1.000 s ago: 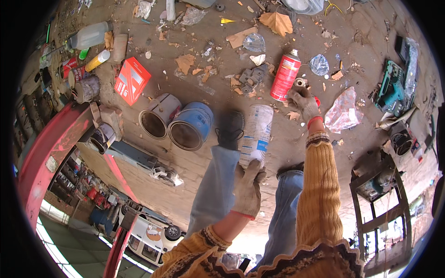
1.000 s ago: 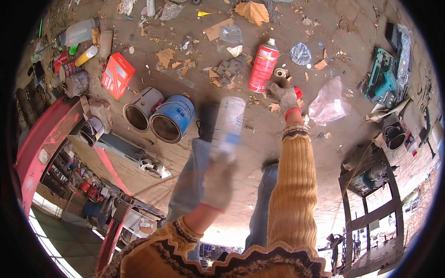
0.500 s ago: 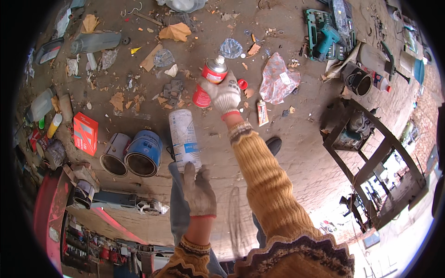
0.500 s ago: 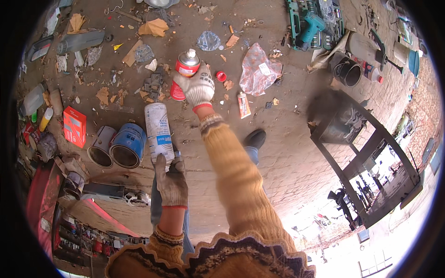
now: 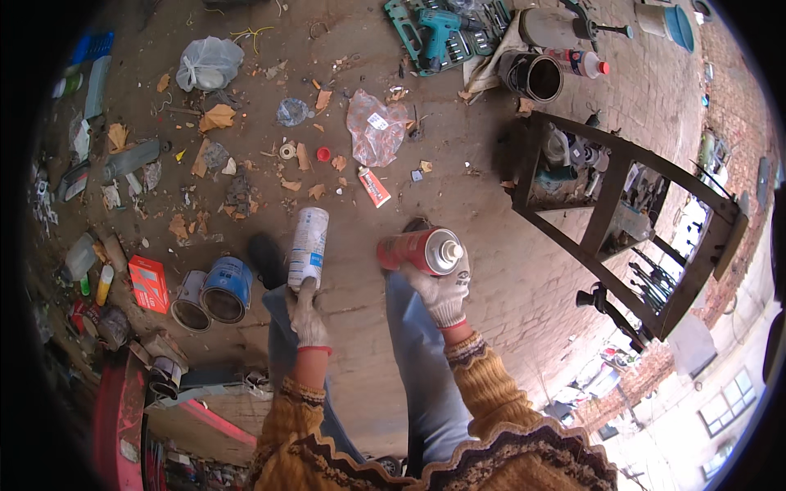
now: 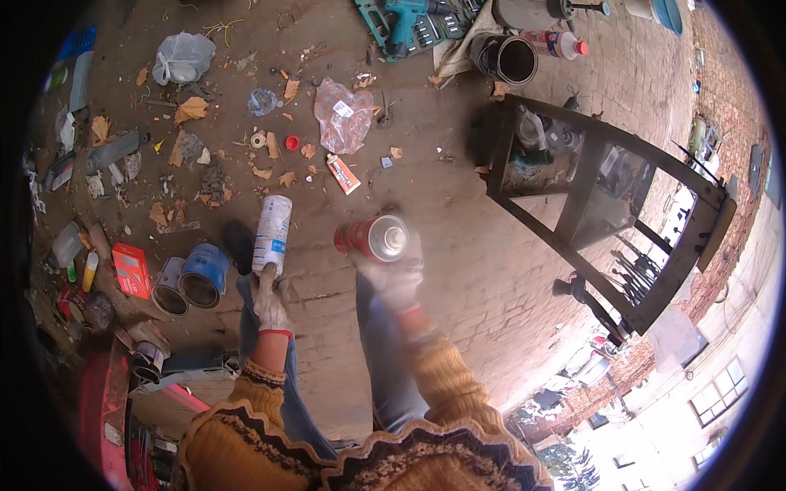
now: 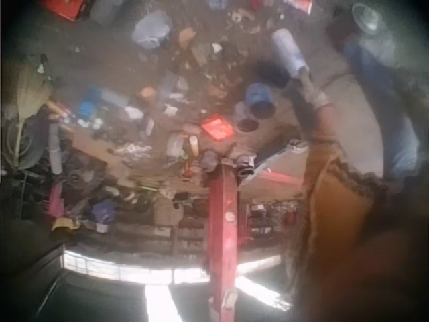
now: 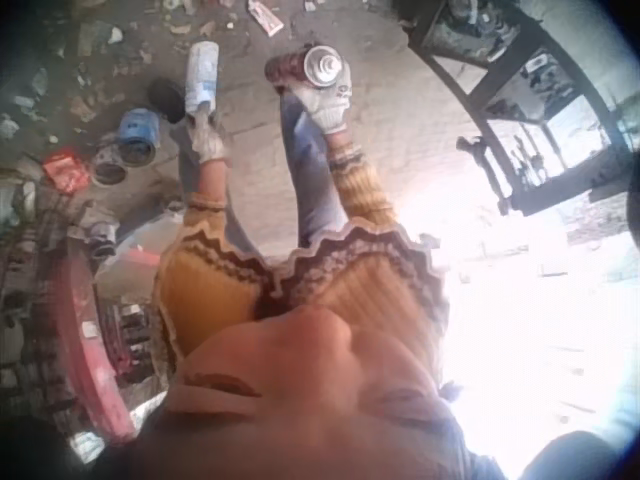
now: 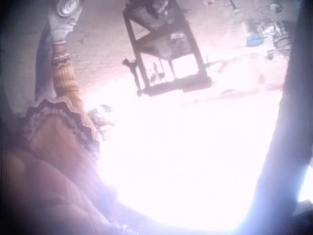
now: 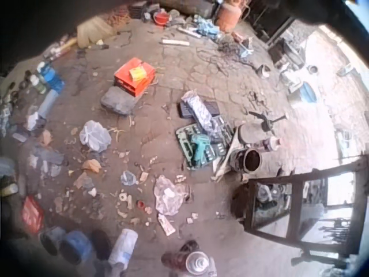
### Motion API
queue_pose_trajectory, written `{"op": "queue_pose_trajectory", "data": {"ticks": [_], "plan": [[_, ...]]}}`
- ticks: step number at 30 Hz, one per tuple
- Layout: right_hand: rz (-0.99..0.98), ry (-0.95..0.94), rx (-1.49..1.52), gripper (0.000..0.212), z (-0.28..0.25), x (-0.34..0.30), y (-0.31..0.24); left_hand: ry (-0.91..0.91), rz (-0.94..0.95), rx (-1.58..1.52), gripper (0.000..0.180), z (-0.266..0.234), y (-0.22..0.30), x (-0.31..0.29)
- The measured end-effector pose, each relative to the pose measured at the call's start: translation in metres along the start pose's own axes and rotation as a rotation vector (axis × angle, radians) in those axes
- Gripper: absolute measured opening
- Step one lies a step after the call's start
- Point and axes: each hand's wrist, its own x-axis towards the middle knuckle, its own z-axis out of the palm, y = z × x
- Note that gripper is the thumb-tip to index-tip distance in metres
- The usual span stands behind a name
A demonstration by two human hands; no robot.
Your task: The person walks through a cluttered workshop, picks up a white bottle and a red spray can, then picks up a red LED box and a blue bucket. They open the LED box, remove a black item, and place it on a workbench before walking away.
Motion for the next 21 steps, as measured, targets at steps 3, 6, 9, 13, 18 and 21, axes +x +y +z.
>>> {"op": "queue_pose_trajectory", "data": {"ticks": [3,6,9,13,18,21], "plan": [[0.164,0.045,0.109,0.038,-0.039,-0.036,-0.018,-0.038,0.017,0.024,0.064,0.0,0.019,-0.04],[0.26,0.059,-0.045,0.053,-0.062,-0.075,-0.02,-0.121,0.053,0.056,0.063,0.011,0.062,-0.106],[0.361,0.122,-0.154,0.076,-0.094,-0.127,-0.035,-0.306,0.228,0.155,0.071,0.025,0.112,-0.181],[0.366,0.258,0.005,0.074,-0.135,-0.158,-0.091,-0.384,0.49,0.499,0.071,0.055,0.168,-0.236],[0.094,0.601,-0.049,0.065,-0.206,-0.167,-0.179,-0.059,0.561,1.125,0.081,0.084,0.201,-0.242],[-0.1,0.763,-0.448,0.073,-0.259,-0.16,-0.212,-0.23,0.68,1.059,0.084,0.083,0.195,-0.278]]}}
